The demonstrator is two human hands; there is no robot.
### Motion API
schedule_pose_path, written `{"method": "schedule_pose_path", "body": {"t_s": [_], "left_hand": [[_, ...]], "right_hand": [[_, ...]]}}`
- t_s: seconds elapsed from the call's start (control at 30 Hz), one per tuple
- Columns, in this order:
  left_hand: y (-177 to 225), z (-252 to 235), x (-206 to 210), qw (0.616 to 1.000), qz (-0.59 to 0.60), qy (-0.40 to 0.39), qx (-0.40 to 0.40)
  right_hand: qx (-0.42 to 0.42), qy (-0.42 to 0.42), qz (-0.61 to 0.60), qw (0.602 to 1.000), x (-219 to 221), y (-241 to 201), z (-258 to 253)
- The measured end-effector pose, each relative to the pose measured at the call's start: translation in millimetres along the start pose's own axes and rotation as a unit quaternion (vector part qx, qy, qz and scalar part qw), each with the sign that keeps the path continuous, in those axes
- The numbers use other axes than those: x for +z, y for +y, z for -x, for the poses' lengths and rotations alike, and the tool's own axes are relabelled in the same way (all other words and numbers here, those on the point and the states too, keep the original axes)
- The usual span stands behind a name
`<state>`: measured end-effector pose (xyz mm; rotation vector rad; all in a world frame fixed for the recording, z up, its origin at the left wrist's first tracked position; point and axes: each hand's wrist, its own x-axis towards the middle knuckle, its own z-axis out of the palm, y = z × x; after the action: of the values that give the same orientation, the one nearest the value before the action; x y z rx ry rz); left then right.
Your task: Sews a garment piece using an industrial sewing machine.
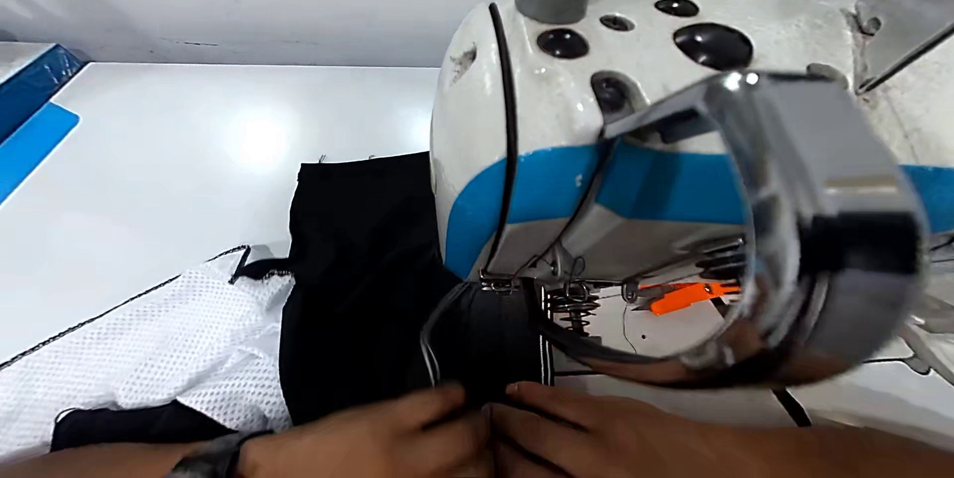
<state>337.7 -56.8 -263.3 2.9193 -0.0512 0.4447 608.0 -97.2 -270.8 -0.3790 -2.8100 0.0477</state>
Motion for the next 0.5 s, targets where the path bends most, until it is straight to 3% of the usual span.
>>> {"method": "schedule_pose_path", "body": {"t_s": [0.1,0.2,0.37,0.5], "left_hand": [[-24,7,-2,0.995,-0.080,0.028,-0.059],[-28,9,-2,0.992,-0.088,0.024,-0.093],[-11,6,-1,0.985,-0.102,-0.019,-0.137],[-21,8,2,0.985,-0.117,-0.001,-0.126]], "right_hand": [[0.017,0.018,-0.064,0.998,-3,9,8],[0.007,0.024,-0.145,0.989,-10,23,14],[-0.005,0.016,-0.167,0.986,-13,20,18],[-0.003,0.022,-0.164,0.986,-11,21,19]]}}
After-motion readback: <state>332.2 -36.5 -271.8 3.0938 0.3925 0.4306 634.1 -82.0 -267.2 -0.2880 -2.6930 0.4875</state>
